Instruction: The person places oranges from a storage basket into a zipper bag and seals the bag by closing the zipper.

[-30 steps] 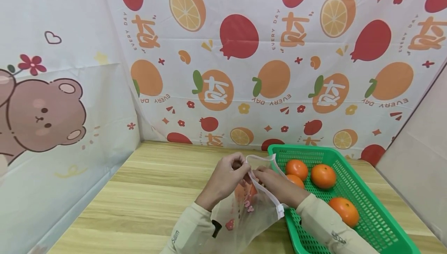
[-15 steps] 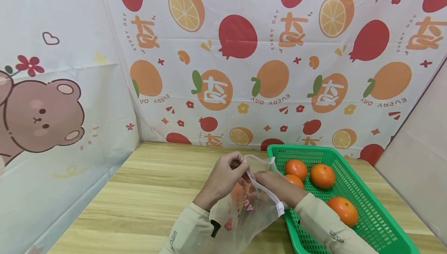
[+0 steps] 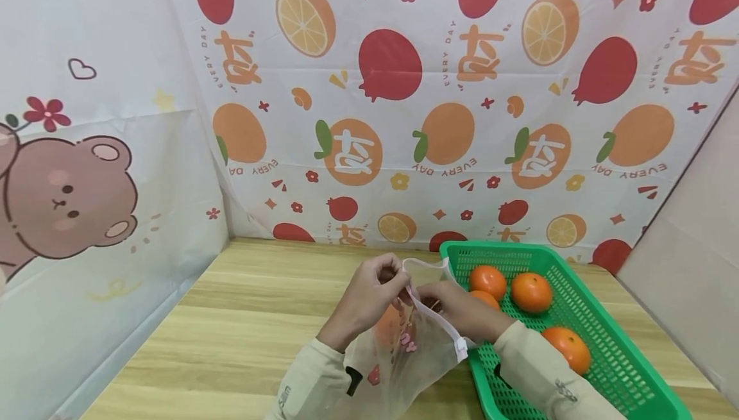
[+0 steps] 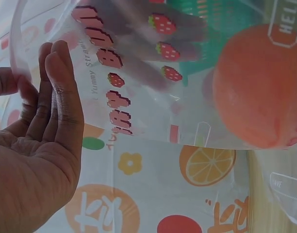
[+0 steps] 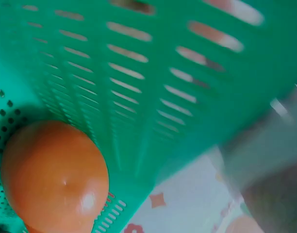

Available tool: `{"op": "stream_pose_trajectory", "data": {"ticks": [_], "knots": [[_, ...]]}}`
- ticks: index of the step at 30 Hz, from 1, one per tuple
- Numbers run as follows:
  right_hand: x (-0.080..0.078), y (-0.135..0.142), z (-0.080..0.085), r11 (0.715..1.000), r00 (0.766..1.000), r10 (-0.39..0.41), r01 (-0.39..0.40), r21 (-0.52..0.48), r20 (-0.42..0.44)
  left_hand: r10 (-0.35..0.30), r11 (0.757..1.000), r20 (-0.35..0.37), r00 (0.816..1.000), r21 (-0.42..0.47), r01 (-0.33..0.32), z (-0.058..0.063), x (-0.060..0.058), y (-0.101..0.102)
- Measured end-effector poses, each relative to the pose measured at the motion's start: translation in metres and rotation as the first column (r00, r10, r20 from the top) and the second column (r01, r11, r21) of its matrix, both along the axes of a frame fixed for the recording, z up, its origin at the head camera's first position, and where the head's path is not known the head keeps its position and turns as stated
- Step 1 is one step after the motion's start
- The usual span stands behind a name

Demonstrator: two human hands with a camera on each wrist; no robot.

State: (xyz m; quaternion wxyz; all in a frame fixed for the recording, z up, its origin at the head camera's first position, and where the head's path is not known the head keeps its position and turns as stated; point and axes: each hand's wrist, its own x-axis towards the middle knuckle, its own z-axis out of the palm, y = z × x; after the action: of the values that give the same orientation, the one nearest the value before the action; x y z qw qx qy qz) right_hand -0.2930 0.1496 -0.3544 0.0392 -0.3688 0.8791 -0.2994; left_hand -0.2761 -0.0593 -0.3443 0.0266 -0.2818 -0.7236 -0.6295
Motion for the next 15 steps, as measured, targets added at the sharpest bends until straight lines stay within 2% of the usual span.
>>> {"op": "stream_pose_trajectory", "data": {"ticks": [4,8,11,15], "knots": [[0.002,0.015,0.011,0.983,0.998,-0.035,0.027,-0.179,-0.043,0.001,1.0,0.001,1.0,-0.014,-0.001,-0.002,-0.002,0.0],[0.006,0.033,0.024,0.948,0.986,-0.136,0.101,-0.301,-0.1,-0.011,1.0,0.01,1.0,-0.013,0.011,-0.002,-0.003,0.001],[0.009,0.046,0.029,0.932,0.962,-0.23,0.174,-0.318,-0.149,-0.015,1.0,0.02,1.0,-0.012,0.015,-0.002,-0.003,0.002],[0.007,0.062,0.029,0.933,0.919,-0.329,0.281,-0.224,-0.216,-0.013,1.0,0.028,1.0,-0.018,0.013,-0.003,-0.003,0.001]]}}
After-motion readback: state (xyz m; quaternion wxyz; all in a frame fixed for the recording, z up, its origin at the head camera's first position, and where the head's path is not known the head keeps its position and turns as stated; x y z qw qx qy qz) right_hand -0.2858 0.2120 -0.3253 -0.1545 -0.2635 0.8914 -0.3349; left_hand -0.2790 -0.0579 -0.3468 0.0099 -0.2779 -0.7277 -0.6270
